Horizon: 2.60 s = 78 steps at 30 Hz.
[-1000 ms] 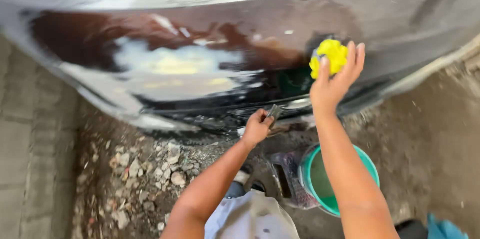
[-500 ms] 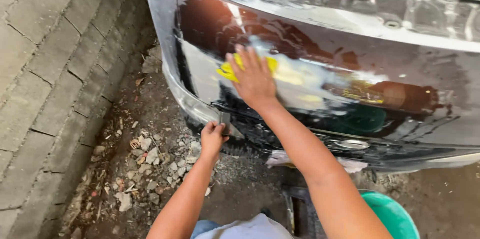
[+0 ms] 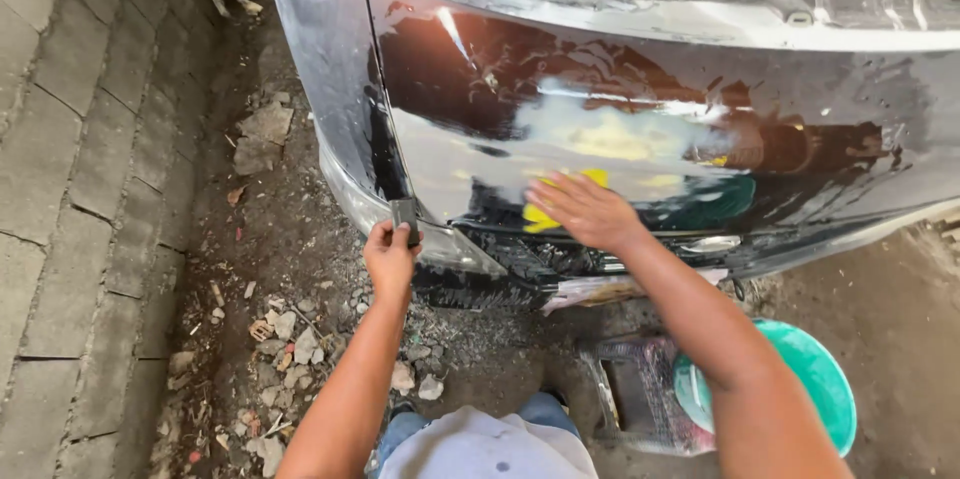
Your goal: Sanding and smoothing down automotive body filler on a car panel with a sanding block and water.
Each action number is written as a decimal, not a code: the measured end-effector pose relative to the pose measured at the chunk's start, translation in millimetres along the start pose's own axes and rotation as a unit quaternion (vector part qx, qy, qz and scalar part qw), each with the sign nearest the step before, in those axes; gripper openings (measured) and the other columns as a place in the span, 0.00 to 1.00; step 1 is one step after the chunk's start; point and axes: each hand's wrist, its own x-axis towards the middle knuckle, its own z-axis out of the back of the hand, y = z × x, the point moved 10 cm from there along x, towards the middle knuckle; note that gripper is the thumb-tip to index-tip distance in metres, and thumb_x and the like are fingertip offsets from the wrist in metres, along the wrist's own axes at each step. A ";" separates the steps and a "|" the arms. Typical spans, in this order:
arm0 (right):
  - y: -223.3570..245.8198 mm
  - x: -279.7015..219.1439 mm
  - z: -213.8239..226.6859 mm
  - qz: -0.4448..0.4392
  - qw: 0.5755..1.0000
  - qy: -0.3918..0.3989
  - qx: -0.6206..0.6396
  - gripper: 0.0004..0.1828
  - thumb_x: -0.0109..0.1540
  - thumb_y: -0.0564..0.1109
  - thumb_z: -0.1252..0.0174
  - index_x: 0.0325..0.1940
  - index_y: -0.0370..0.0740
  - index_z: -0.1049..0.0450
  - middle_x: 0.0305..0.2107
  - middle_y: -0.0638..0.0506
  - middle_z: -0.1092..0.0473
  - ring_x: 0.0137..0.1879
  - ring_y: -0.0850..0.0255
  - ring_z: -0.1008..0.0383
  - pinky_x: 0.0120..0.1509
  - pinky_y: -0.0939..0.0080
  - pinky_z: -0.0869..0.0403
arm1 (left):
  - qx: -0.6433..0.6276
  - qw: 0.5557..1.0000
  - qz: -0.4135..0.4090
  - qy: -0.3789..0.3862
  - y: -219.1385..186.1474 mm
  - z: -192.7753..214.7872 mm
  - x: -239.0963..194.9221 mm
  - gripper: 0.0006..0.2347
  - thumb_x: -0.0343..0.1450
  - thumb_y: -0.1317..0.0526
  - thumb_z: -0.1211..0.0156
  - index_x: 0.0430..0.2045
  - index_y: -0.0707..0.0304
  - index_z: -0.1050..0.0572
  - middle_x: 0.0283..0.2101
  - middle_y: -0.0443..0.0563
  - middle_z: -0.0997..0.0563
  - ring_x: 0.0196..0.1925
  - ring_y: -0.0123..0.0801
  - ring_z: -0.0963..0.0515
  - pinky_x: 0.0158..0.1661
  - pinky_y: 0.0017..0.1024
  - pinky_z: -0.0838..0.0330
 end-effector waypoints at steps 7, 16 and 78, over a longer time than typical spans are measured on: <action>-45.5 72.5 22.6 -0.161 0.979 -0.025 0.126 0.40 0.58 0.45 0.48 0.75 0.37 0.42 0.74 0.42 0.47 0.79 0.43 0.49 0.80 0.40 0.52 | 0.087 0.960 -0.258 -0.067 -107.8 -54.0 -27.4 0.07 0.76 0.67 0.42 0.46 0.71 0.25 0.36 0.49 0.20 0.36 0.25 0.23 0.39 0.24 0.27; 65.9 102.1 -4.1 0.203 0.979 -0.005 0.000 0.29 0.63 0.43 0.51 0.70 0.40 0.36 0.74 0.44 0.45 0.80 0.49 0.46 0.81 0.45 0.47 | 0.048 0.929 -0.339 -0.138 -161.4 -52.8 -20.0 0.06 0.76 0.70 0.43 0.45 0.72 0.28 0.43 0.52 0.20 0.41 0.26 0.22 0.45 0.27 0.26; -72.6 152.5 103.6 -0.086 0.988 -0.101 0.077 0.36 0.58 0.42 0.35 0.72 0.50 0.34 0.72 0.46 0.39 0.77 0.45 0.41 0.80 0.42 0.40 | 0.293 0.759 -0.577 -0.067 -173.9 -121.5 -40.7 0.08 0.74 0.68 0.41 0.45 0.62 0.30 0.56 0.60 0.30 0.56 0.49 0.31 0.53 0.44 0.32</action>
